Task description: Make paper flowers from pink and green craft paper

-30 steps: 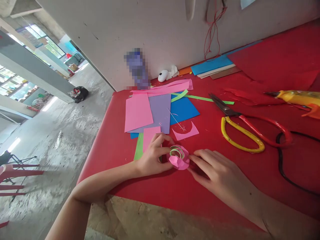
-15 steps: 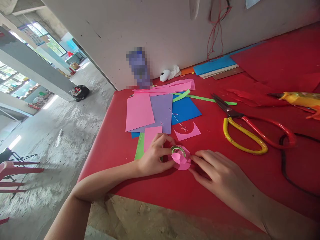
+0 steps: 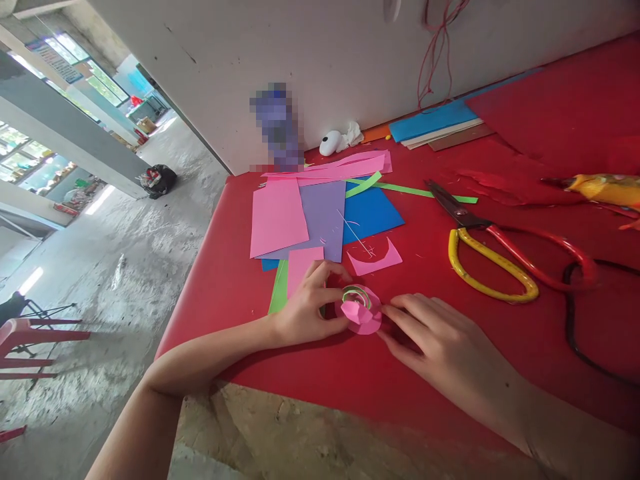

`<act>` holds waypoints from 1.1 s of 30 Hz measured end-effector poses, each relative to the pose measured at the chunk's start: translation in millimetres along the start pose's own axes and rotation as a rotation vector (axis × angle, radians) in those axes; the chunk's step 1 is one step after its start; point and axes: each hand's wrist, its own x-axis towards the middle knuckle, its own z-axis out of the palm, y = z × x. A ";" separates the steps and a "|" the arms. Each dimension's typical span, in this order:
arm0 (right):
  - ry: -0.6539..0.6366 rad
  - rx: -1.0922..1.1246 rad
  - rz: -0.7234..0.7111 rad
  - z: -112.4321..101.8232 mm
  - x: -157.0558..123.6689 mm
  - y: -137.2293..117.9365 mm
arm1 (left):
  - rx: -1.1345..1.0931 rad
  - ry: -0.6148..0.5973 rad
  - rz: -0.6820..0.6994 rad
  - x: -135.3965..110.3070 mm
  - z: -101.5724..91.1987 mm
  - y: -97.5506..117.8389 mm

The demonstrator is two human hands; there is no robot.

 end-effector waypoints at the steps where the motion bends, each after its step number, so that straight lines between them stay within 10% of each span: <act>1: -0.004 0.001 0.003 -0.1 0.0 0.0 | -0.005 -0.003 -0.004 -0.5 -0.3 -0.5; 20: 0.011 -0.034 -0.023 -3.0 3.3 0.8 | 0.114 0.141 -0.046 -3.4 -44.6 -11.3; 26: 0.051 -0.082 -0.037 -0.8 1.7 1.3 | 0.352 0.436 0.061 83.3 -110.0 -123.8; 33: 0.012 -0.090 -0.087 8.0 -20.1 4.0 | 0.426 0.435 0.047 171.4 -151.1 -263.8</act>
